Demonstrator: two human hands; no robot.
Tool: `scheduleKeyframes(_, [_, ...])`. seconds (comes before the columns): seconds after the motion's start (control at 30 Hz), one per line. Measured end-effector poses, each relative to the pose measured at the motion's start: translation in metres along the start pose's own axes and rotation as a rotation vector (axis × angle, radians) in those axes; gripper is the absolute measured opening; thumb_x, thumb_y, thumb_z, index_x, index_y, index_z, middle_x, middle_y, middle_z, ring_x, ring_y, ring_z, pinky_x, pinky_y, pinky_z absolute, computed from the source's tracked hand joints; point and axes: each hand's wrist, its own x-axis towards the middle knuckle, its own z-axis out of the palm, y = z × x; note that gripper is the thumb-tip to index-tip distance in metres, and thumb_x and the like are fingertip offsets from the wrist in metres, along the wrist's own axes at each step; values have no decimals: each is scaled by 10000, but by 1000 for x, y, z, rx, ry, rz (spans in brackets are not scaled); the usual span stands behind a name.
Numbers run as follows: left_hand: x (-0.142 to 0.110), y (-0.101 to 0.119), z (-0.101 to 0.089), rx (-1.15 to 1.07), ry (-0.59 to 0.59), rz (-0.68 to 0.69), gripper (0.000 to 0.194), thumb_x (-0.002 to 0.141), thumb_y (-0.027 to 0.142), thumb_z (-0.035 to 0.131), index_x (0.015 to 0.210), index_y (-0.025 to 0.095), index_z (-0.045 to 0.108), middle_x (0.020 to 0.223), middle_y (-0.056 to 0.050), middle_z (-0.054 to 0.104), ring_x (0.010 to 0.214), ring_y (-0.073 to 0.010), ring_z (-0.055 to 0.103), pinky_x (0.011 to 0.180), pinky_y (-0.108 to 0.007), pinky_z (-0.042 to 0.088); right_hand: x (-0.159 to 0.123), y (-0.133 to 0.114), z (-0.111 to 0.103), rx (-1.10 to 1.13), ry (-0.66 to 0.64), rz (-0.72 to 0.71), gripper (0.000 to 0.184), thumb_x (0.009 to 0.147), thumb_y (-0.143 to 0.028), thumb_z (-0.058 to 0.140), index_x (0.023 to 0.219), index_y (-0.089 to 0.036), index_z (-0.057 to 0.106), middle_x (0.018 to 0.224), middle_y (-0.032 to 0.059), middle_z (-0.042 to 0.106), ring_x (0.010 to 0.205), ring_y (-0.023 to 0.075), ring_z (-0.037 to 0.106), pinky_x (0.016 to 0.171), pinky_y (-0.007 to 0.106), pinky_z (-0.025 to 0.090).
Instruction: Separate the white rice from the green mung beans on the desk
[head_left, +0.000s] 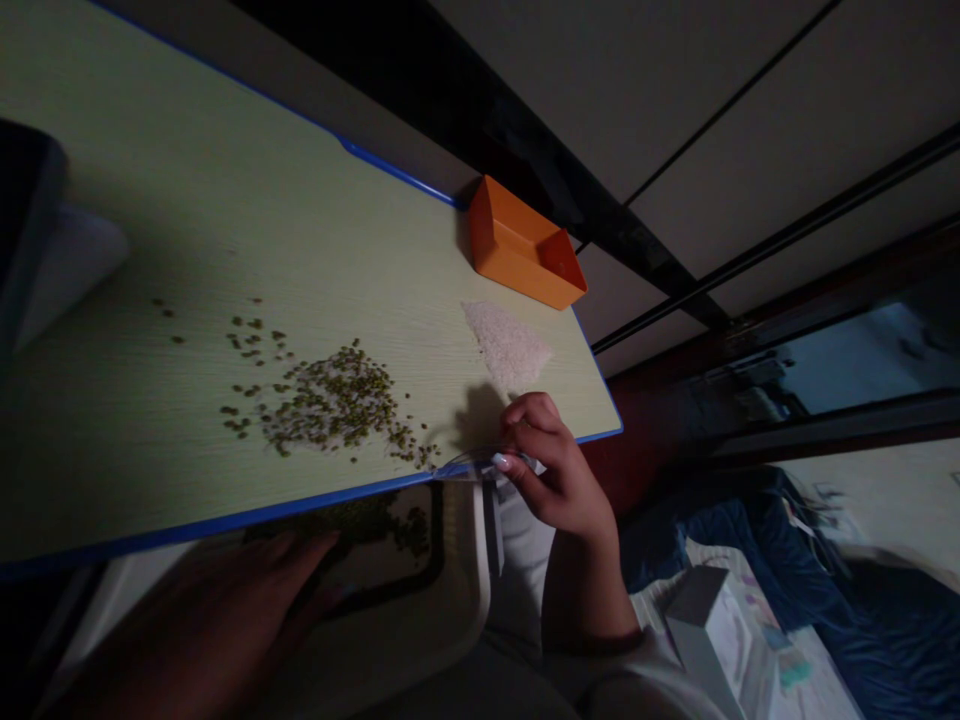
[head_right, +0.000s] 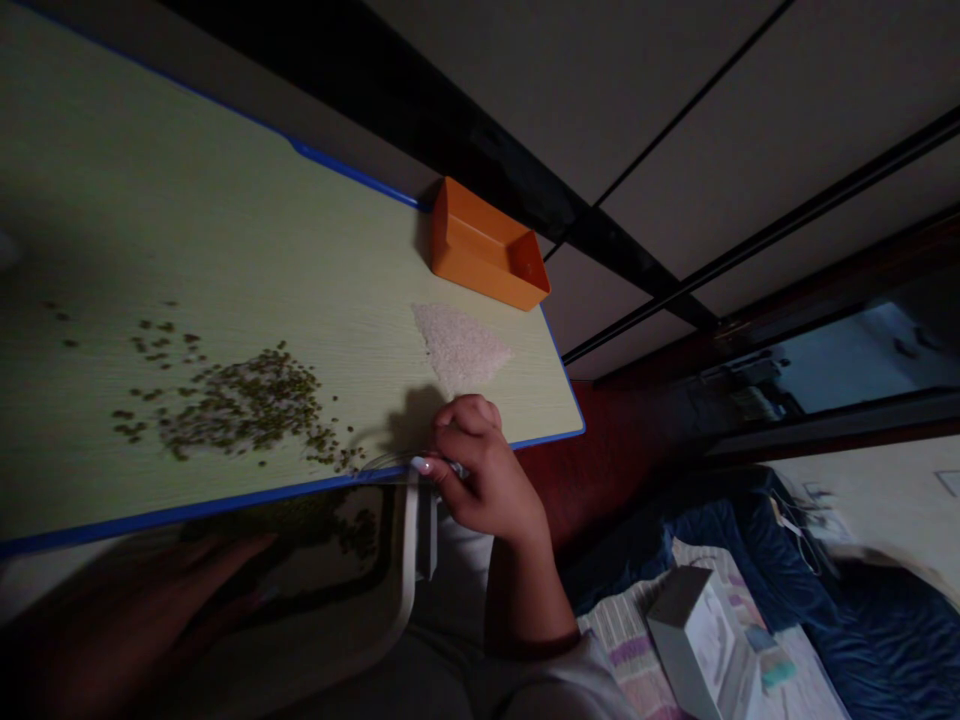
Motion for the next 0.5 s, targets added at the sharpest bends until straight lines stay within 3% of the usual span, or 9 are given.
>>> scheduleKeyframes(0.2, [-2, -8, 11, -13, 16, 12, 482, 954, 572, 454, 1340, 378, 666, 1347, -85, 752, 1165, -354, 725, 999, -615, 557, 3, -3, 9, 5, 32, -3, 154, 988, -243, 583, 836, -238, 562, 940, 48, 561, 992, 234, 543, 900, 428, 447])
scheduleKeyframes(0.5, [-1, 1, 0, -88, 17, -53, 487, 889, 572, 524, 1269, 342, 724, 1293, -107, 776, 1134, -396, 736, 998, -649, 554, 5, -1, 12, -30, 89, 51, 182, 1003, -235, 557, 823, -232, 535, 916, 48, 562, 970, 232, 535, 885, 417, 439])
